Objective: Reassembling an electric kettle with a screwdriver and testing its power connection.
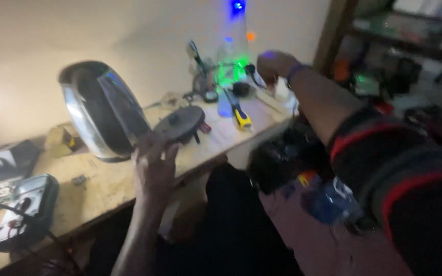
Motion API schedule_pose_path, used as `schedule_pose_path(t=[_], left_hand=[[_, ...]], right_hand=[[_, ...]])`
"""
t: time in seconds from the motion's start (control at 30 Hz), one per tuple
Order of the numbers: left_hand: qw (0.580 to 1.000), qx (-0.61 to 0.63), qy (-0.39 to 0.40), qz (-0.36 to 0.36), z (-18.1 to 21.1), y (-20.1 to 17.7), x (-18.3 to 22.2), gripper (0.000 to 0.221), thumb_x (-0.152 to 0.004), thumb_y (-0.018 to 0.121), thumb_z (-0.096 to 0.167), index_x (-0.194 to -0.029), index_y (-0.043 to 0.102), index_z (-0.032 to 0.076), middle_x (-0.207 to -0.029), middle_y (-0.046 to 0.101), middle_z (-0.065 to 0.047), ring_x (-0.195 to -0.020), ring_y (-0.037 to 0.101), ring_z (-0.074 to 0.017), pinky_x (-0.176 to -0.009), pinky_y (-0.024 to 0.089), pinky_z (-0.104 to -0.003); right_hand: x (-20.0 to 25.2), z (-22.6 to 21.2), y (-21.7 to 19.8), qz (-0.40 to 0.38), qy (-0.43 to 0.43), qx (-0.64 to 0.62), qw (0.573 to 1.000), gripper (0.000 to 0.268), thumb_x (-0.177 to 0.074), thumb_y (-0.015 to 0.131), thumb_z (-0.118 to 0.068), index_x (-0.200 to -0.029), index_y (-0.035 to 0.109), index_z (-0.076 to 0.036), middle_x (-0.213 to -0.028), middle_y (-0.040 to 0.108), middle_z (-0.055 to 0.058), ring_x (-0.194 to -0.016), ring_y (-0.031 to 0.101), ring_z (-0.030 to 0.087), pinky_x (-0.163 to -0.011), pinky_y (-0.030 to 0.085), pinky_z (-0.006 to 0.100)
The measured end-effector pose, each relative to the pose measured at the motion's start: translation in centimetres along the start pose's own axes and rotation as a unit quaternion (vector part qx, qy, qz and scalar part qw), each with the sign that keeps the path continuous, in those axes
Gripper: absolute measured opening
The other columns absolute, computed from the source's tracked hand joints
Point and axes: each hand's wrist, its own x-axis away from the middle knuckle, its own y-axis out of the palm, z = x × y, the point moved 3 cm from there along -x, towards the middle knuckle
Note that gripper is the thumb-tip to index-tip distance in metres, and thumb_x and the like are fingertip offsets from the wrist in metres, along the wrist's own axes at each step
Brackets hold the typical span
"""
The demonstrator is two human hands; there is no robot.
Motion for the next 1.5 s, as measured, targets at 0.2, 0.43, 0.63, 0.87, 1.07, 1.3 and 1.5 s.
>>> schedule_pose_path(t=[0.2, 0.43, 0.63, 0.87, 1.07, 1.3, 1.5], left_hand=[[0.999, -0.002, -0.033, 0.008, 0.4, 0.4, -0.6, 0.018, -0.089, 0.091, 0.024, -0.101, 0.083, 0.013, -0.093, 0.071, -0.015, -0.092, 0.071, -0.0439, -0.079, 0.058, -0.054], [0.998, 0.0, -0.056, 0.022, -0.2, 0.6, -0.2, 0.028, -0.093, 0.086, 0.033, -0.11, 0.083, 0.012, -0.098, 0.072, -0.021, -0.093, 0.072, -0.048, -0.082, 0.058, -0.057], [0.991, -0.04, -0.094, 0.083, -1.6, 2.0, 0.2, 0.033, -0.086, 0.092, 0.033, -0.11, 0.083, 0.013, -0.098, 0.072, -0.017, -0.089, 0.074, -0.0443, -0.076, 0.061, -0.056], [0.995, -0.024, -0.065, 0.067, -1.0, 1.4, -0.4, 0.031, -0.086, 0.092, 0.027, -0.111, 0.081, 0.014, -0.105, 0.073, -0.014, -0.097, 0.074, -0.0397, -0.079, 0.061, -0.052], [0.995, -0.017, -0.092, 0.02, -0.4, 1.5, -0.7, 0.028, -0.091, 0.087, 0.03, -0.112, 0.08, 0.014, -0.105, 0.076, -0.017, -0.102, 0.074, -0.0427, -0.085, 0.06, -0.057], [0.993, -0.092, -0.034, -0.072, -1.7, 2.9, 0.9, 0.02, -0.093, 0.081, 0.028, -0.111, 0.083, 0.02, -0.101, 0.078, -0.01, -0.104, 0.075, -0.035, -0.084, 0.06, -0.049], [0.981, -0.137, 0.024, -0.133, -1.4, 2.8, 0.7, 0.024, -0.088, 0.077, 0.03, -0.111, 0.082, 0.029, -0.106, 0.077, -0.002, -0.112, 0.07, -0.0304, -0.089, 0.058, -0.046]], right_hand=[[-3.6, 1.5, 3.7, -0.033, -0.065, 0.268, 0.961, 0.026, -0.074, 0.089, -0.033, -0.096, 0.087, -0.019, -0.089, 0.085, -0.001, -0.091, 0.083, 0.025, -0.083, 0.07, 0.047], [-8.1, 4.4, 6.7, -0.022, 0.023, 0.116, 0.993, 0.038, -0.07, 0.103, -0.034, -0.094, 0.089, -0.009, -0.083, 0.083, 0.014, -0.088, 0.083, 0.036, -0.079, 0.068, 0.052], [11.9, -6.1, -5.1, 0.244, 0.054, -0.08, 0.965, 0.023, -0.098, 0.07, -0.02, -0.089, 0.084, -0.006, -0.079, 0.08, 0.018, -0.083, 0.079, 0.046, -0.07, 0.063, 0.059], [14.5, -22.4, 2.5, 0.377, -0.391, -0.123, 0.831, 0.005, -0.085, 0.075, -0.013, -0.088, 0.078, -0.011, -0.105, 0.078, 0.013, -0.105, 0.07, 0.052, -0.078, 0.059, 0.058], [11.4, -20.2, 4.3, 0.27, -0.194, -0.152, 0.931, 0.029, -0.091, 0.065, -0.023, -0.11, 0.081, -0.008, -0.105, 0.078, 0.016, -0.088, 0.075, 0.049, -0.069, 0.063, 0.06], [8.3, -14.2, 9.0, 0.229, -0.105, -0.11, 0.962, 0.02, -0.094, 0.064, -0.023, -0.105, 0.079, -0.021, -0.117, 0.078, 0.007, -0.105, 0.075, 0.043, -0.083, 0.063, 0.051], [8.3, -12.9, 9.9, 0.301, -0.107, -0.1, 0.942, 0.016, -0.099, 0.061, -0.032, -0.099, 0.077, -0.026, -0.117, 0.073, 0.0, -0.116, 0.071, 0.041, -0.092, 0.06, 0.049]])
